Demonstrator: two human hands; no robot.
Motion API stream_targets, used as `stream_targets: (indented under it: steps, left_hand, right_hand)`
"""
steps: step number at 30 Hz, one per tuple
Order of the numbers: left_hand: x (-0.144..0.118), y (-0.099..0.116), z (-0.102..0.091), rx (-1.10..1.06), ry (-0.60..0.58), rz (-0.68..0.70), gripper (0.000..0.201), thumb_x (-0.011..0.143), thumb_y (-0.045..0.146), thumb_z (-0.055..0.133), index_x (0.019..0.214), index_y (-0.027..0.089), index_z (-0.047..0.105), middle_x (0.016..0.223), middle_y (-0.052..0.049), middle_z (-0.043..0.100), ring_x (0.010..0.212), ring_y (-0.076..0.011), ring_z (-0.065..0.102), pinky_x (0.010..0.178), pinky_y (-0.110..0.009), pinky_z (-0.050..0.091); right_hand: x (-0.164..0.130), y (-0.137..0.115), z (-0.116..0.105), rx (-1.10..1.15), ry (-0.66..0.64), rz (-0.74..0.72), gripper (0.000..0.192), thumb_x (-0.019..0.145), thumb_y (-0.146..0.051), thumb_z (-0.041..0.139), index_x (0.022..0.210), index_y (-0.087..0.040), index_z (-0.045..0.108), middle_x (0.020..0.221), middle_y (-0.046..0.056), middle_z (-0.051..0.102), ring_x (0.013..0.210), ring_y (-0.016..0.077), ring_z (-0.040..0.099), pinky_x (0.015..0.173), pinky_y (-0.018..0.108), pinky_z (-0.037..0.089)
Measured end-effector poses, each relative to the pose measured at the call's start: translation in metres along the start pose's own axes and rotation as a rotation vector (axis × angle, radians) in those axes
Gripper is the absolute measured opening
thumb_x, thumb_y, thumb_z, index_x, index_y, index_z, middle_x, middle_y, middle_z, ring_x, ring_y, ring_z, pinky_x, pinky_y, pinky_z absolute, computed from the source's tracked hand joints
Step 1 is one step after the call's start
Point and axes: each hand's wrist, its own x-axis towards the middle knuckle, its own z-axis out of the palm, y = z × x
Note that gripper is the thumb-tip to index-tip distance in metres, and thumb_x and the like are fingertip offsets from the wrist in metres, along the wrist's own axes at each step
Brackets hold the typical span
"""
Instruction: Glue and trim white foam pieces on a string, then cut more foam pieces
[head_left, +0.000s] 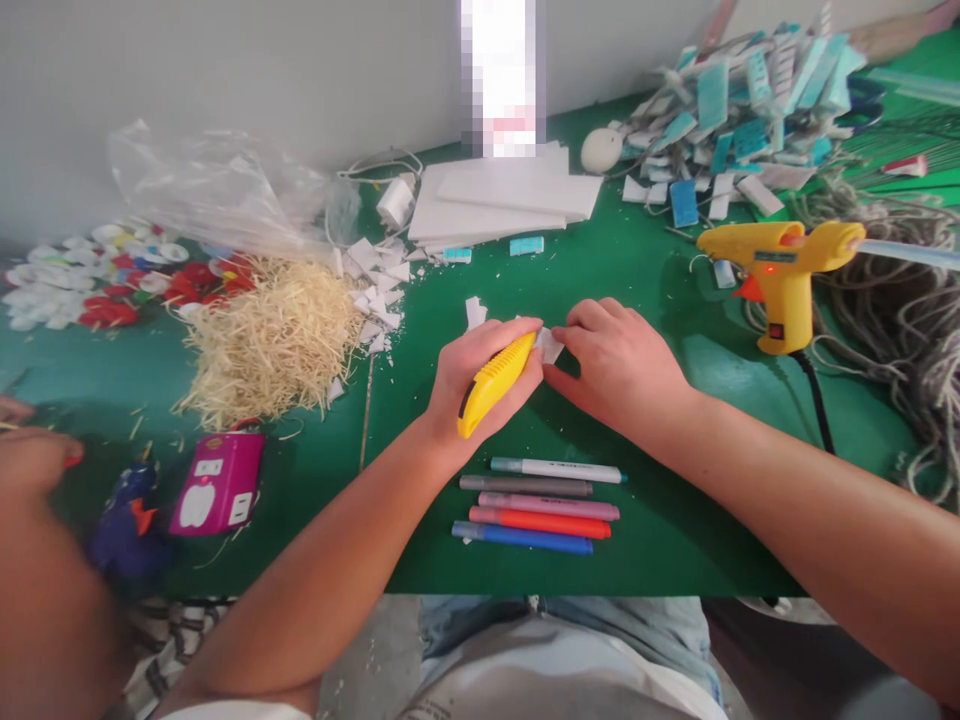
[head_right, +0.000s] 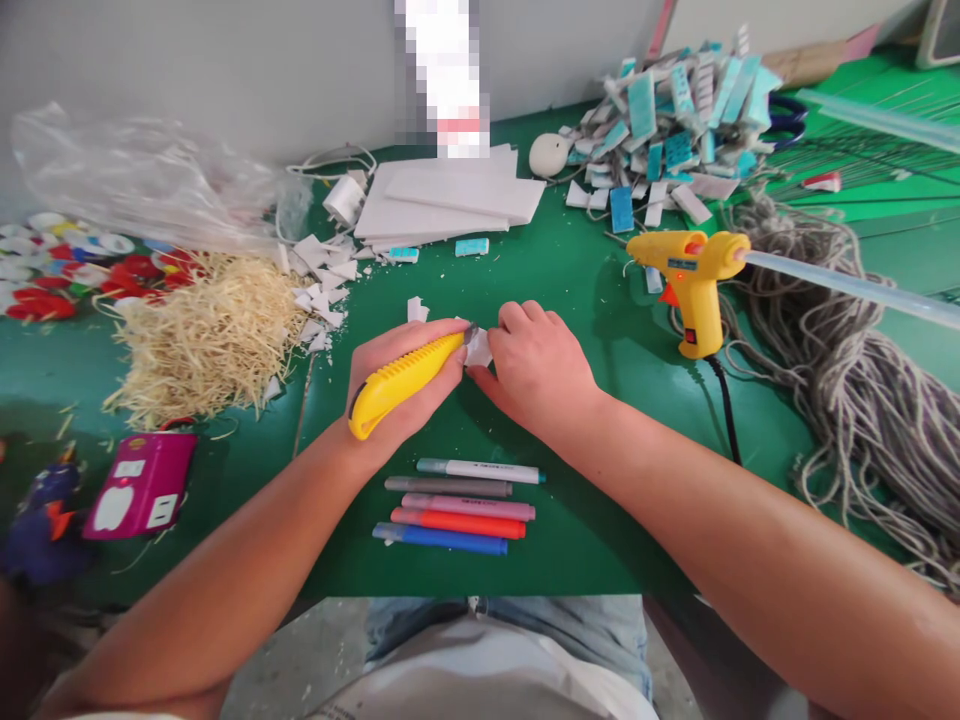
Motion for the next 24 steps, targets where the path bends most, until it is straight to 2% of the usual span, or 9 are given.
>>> stream_targets:
  steps: [5,10,24]
  left_hand:
    - [0.003,0.000,-0.002,0.049,-0.021,0.087,0.018,0.092,0.016,0.065,0.107,0.015,0.075,0.092,-0.006,0.080,0.076,-0.0152,0.073,0.073,-0.025,0.059]
    - [0.006,0.004,-0.006,0.101,-0.074,0.090,0.018,0.092,0.015,0.063,0.105,0.015,0.074,0.090,-0.005,0.079,0.075,-0.0136,0.072,0.073,-0.022,0.057]
    - [0.003,0.011,-0.018,0.116,-0.096,0.077,0.015,0.091,0.016,0.063,0.099,0.013,0.076,0.088,-0.006,0.080,0.073,-0.0143,0.073,0.070,-0.023,0.059]
  right_hand:
    - [0.001,-0.005,-0.004,-0.001,-0.070,0.055,0.026,0.094,-0.026,0.063,0.103,-0.010,0.081,0.104,0.018,0.071,0.098,0.0306,0.059,0.077,0.040,0.042]
    - [0.003,-0.009,-0.009,-0.005,-0.150,0.092,0.028,0.097,-0.026,0.062,0.109,-0.009,0.080,0.109,0.018,0.070,0.105,0.0319,0.058,0.081,0.040,0.042]
    - [0.004,-0.011,-0.012,-0.014,-0.188,0.106,0.028,0.098,-0.030,0.065,0.109,-0.008,0.079,0.113,0.019,0.069,0.107,0.0320,0.057,0.081,0.039,0.041]
